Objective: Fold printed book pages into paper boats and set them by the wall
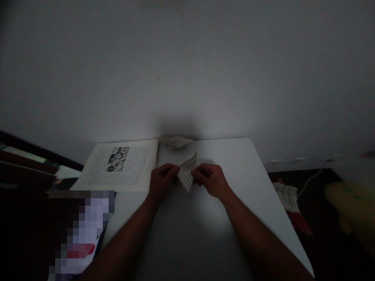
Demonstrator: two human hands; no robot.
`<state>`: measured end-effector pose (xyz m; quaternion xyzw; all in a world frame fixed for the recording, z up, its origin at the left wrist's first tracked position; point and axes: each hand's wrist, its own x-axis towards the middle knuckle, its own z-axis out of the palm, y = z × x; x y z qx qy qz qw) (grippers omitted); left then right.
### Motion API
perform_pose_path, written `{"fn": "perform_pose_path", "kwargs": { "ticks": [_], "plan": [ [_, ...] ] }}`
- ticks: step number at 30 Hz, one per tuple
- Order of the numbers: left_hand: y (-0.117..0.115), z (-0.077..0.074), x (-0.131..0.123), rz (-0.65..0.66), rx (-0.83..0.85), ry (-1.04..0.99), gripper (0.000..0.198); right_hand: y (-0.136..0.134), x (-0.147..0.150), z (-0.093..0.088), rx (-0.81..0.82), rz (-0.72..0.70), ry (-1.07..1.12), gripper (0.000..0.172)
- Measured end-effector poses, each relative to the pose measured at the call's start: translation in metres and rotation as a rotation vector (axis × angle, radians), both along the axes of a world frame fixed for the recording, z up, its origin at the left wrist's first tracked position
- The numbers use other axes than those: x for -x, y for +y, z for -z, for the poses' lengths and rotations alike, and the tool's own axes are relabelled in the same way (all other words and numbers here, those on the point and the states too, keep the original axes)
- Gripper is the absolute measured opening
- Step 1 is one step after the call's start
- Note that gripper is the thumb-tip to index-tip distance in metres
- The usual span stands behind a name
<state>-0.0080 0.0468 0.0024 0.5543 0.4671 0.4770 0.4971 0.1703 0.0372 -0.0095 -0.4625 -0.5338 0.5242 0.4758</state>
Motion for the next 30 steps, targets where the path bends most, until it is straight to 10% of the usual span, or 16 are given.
{"fn": "perform_pose_path", "kwargs": {
  "ticks": [30],
  "plan": [
    [-0.0017,-0.0017,-0.0023,-0.126,0.023,-0.092,0.026,-0.0032,0.0033,-0.0085,-0.107,-0.058,-0.236,0.029]
  ]
}}
